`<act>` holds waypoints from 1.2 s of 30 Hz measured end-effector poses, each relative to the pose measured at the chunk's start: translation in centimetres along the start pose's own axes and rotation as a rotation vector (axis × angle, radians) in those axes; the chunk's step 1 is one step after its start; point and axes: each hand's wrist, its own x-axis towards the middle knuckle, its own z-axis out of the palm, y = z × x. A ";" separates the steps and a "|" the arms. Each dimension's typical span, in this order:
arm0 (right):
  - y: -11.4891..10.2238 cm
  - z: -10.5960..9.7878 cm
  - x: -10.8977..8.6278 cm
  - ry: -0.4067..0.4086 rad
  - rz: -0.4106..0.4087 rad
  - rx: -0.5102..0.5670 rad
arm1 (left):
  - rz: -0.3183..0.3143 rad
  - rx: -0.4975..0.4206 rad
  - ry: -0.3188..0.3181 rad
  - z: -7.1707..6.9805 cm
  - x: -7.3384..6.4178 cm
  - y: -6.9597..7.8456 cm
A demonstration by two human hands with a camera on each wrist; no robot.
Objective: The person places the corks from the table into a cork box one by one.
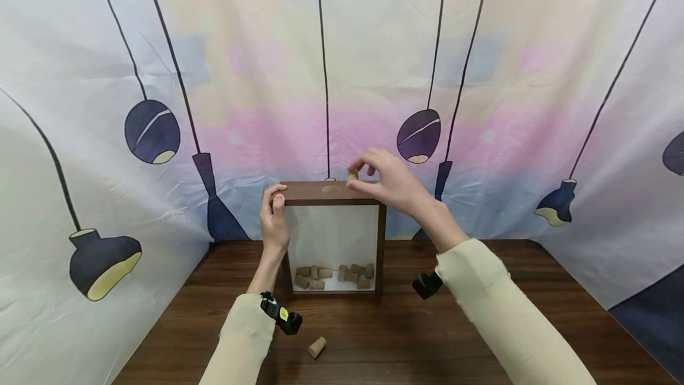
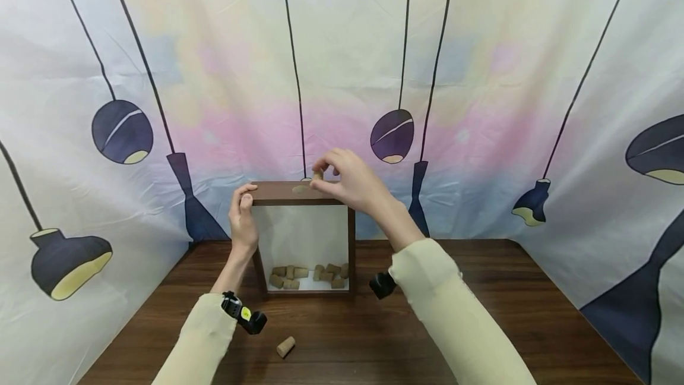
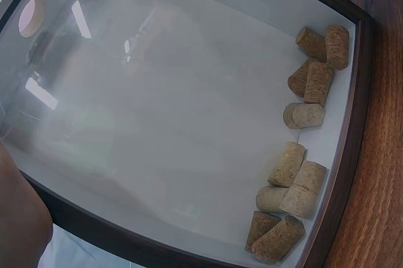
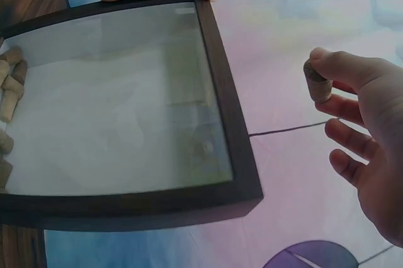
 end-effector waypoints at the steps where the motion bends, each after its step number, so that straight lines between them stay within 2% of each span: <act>1: -0.1 0.0 0.6 -0.015 0.009 -0.005 | 0.001 0.001 0.001 0.0 0.0 0.0; 5: -0.3 0.5 2.6 -0.072 0.040 -0.033 | 0.009 0.012 -0.008 0.0 0.2 0.1; 10: 0.0 2.0 4.1 -0.147 0.104 -0.073 | -0.002 0.012 -0.011 0.1 0.2 0.2; 15: 0.4 3.3 4.5 -0.241 0.167 -0.087 | -0.001 0.001 -0.003 0.3 -0.1 0.2; 19: 0.5 3.8 4.4 -0.301 0.165 -0.137 | 0.013 -0.002 0.002 0.5 -0.1 0.2; 28: 0.6 4.8 3.8 -0.297 0.120 -0.123 | 0.010 -0.005 0.005 0.6 0.0 0.3; 36: 0.6 4.5 3.4 -0.291 0.124 -0.093 | 0.008 -0.001 -0.005 0.7 0.0 0.4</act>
